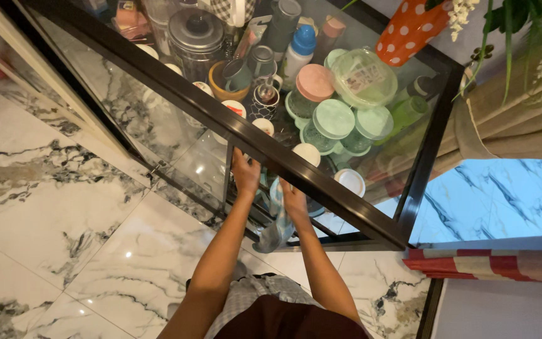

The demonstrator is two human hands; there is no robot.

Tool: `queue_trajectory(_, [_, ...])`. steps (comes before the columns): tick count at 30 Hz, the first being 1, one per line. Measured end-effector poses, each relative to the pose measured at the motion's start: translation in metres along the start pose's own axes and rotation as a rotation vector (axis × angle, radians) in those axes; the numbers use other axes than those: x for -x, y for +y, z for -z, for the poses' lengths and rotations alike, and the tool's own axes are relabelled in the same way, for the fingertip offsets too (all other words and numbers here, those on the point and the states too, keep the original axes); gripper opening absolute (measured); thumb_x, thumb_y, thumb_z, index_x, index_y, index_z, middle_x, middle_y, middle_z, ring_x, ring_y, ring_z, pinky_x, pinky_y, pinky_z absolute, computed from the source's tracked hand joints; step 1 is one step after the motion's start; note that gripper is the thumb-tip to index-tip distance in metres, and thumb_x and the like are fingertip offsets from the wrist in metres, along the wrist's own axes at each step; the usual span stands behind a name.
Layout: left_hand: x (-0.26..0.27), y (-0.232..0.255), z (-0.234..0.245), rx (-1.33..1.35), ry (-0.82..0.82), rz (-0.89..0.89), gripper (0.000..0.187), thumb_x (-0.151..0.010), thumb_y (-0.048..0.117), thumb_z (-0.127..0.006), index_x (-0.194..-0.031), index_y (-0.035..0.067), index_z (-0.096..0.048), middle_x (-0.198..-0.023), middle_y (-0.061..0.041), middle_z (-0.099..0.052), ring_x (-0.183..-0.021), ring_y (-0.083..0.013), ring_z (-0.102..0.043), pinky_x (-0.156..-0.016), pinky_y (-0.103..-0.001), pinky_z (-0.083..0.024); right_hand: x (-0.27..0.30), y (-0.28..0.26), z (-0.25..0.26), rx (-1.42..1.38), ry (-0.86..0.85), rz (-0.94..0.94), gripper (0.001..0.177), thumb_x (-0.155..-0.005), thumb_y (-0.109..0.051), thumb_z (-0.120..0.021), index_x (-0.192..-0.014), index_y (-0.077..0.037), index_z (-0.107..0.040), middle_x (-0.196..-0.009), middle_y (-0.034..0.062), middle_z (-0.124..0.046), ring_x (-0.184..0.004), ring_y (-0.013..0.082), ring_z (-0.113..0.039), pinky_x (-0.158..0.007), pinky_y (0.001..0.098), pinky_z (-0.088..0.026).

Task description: The person wipes multiple mugs with a cloth and organizes several containers and items inside a glass display cabinet.

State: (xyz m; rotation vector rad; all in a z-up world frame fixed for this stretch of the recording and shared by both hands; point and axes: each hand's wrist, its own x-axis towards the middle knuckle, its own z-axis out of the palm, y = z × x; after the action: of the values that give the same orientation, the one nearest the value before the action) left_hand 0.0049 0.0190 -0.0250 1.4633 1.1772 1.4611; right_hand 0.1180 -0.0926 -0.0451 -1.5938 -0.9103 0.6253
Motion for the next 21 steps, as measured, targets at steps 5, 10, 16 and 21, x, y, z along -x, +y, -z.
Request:
queue_trajectory(5, [0.009,-0.003,0.002,-0.02,-0.061,0.077,0.072,-0.093,0.027,-0.069,-0.148,-0.006,-0.037,-0.14,-0.031,-0.052,-0.132,-0.0437,-0.051,-0.111,-0.048,-0.04,0.001,-0.014,-0.015,0.105,-0.123,0.134,0.05,-0.105,-0.029,-0.056,-0.145,0.0,-0.052,-0.143,0.0199,-0.058,-0.134,0.0286,-0.053,-0.112,0.0381,-0.038])
queue_trajectory(10, [0.017,0.029,0.013,-0.181,-0.087,-0.063,0.075,-0.09,0.027,-0.072,-0.148,-0.006,-0.037,-0.148,-0.033,-0.038,-0.137,-0.0487,-0.038,-0.115,-0.052,-0.032,-0.004,-0.021,-0.021,0.183,-0.132,0.186,0.049,-0.105,-0.028,-0.056,-0.146,-0.001,-0.051,-0.147,0.0236,-0.056,-0.141,0.0353,-0.049,-0.116,0.0399,-0.036])
queue_trajectory(16, [0.037,0.083,0.026,-0.389,-0.183,-0.193,0.06,-0.085,0.024,-0.076,-0.137,0.002,-0.056,-0.142,-0.03,-0.036,-0.128,-0.048,-0.039,-0.11,-0.053,-0.033,0.028,-0.041,0.007,0.25,-0.015,0.216,0.05,-0.099,-0.024,-0.063,-0.143,-0.002,-0.056,-0.145,0.0235,-0.058,-0.137,0.035,-0.053,-0.112,0.0404,-0.039])
queue_trajectory(21, [0.045,0.038,0.006,-0.267,-0.25,-0.359,0.057,-0.087,0.025,-0.076,-0.133,-0.002,-0.055,-0.131,-0.03,-0.055,-0.113,-0.0494,-0.055,-0.096,-0.048,-0.048,0.06,-0.041,0.04,0.183,0.179,0.025,0.053,-0.094,-0.031,-0.072,-0.137,-0.003,-0.056,-0.132,0.0181,-0.067,-0.122,0.0285,-0.064,-0.104,0.0387,-0.047])
